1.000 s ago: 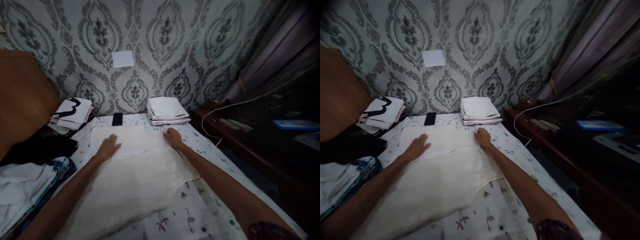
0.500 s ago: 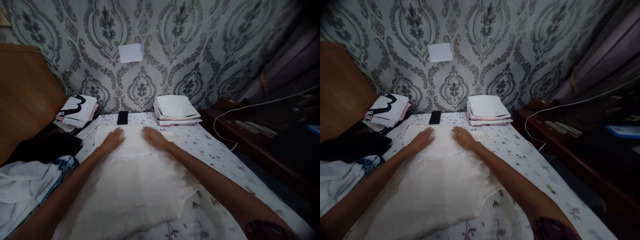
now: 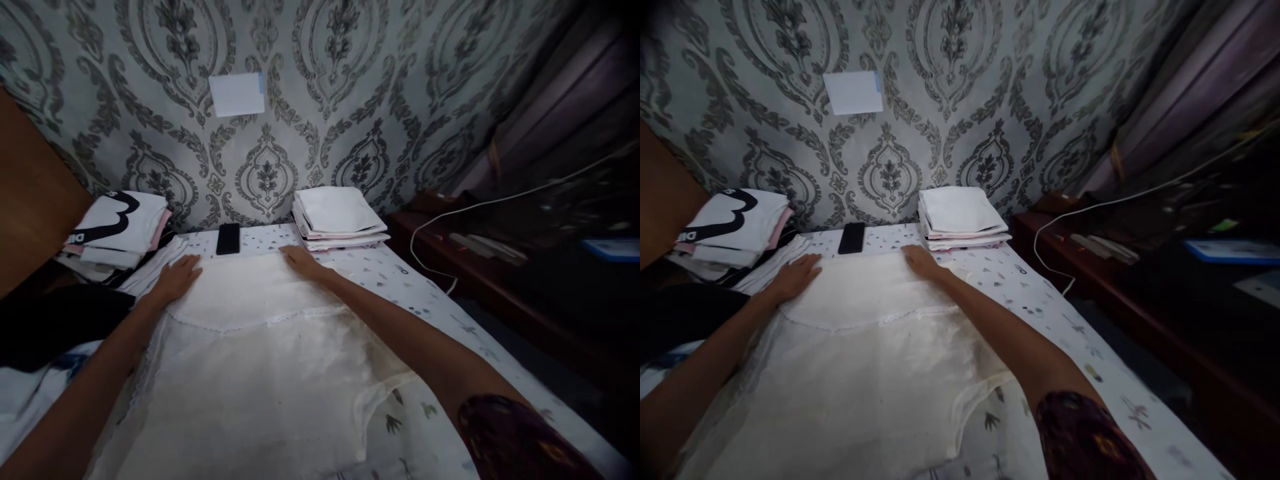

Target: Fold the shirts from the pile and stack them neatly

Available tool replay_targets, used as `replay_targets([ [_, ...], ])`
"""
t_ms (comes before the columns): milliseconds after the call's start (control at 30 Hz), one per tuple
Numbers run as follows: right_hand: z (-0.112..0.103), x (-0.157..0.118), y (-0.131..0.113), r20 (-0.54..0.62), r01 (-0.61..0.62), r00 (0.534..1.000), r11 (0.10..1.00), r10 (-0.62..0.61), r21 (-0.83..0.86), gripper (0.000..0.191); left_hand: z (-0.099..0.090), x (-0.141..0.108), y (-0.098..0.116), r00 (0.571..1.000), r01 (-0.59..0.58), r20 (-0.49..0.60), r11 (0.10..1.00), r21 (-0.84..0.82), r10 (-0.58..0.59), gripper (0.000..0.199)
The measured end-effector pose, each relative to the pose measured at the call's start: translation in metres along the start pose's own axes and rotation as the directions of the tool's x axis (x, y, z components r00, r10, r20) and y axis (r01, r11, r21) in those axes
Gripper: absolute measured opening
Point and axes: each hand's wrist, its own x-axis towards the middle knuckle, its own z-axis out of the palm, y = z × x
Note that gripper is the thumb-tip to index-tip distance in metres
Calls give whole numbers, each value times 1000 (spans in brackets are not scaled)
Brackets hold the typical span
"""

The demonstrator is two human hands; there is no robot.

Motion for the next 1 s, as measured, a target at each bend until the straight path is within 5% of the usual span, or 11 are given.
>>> replay_targets([
  [167,-17,28,9,102,6,995,1000,-8,21,39,-24,21,-4,997,-40,68,994,97,33,63],
  [333,-28,30,2,110,-3,994,997,-6,73,18,-46,23,-2,991,-130,33,973,188,126,35],
  [467,-44,10,-9,15,13,1000,991,-15,131,16,-74,-8,6,976,-176,-102,975,137,191,27],
  [600,-55,-33,-26,-98,36,995,985,-19,168,12,-96,-56,16,989,-94,-100,990,109,105,28],
  [767,-40,-96,-47,-206,162,969,981,-138,108,16,-80,-109,20,967,-216,-106,966,144,232,41],
  [1000,-18,-135,-54,-121,276,955,961,-271,28,19,-34,-134,12,972,-228,-11,958,172,233,43],
])
